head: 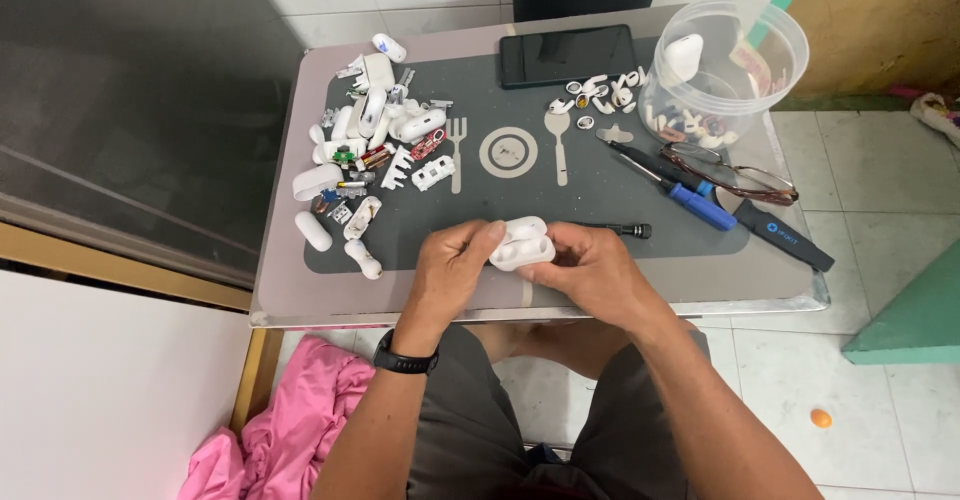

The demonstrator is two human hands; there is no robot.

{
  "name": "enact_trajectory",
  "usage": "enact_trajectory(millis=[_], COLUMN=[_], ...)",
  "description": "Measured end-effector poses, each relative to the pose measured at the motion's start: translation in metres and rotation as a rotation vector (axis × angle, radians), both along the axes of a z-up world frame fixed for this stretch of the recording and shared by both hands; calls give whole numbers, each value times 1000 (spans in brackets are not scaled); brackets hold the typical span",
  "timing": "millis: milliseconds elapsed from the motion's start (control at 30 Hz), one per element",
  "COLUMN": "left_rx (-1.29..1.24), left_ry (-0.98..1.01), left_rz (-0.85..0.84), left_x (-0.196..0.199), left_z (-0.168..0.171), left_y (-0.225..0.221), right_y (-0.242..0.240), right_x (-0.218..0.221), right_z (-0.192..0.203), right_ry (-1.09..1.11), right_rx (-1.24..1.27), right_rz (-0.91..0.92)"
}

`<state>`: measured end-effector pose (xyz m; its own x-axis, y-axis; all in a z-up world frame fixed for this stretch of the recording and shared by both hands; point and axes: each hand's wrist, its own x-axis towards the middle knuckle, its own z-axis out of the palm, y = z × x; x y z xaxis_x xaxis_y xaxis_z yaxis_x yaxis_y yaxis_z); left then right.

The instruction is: Disassembling and inspecting various components of wireless earbud charging cases on a table.

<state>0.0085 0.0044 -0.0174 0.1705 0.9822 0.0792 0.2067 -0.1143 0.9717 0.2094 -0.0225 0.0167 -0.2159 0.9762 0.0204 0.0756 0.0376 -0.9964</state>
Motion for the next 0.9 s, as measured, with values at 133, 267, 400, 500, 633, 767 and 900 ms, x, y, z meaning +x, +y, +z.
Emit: enact_trajectory(millis=[133,267,400,500,633,767,900], left_rx=[-1,12,24,48,43,64,76], left_ry=[-21,-13,-20,-6,-16,-27,-17], left_rz=[38,43,47,53,51,32,29], left_x=[0,0,0,1,2,0,2], left_z=[2,4,1,3,6,6,7], left_y=[-4,-4,-4,-5,-6,-6,-6], right_y=[0,-5,-7,-6,-6,-5,-5], right_x=[2,1,1,-1,-1,0,-1], right_z=[-6,3,3,5,6,4,3], right_ry=[-3,-5,-5,11,-8,-22,7], right_rx=[24,34,43,47,53,63,73], right_rz=[-12,-23,-26,-29,-36,-40,-48])
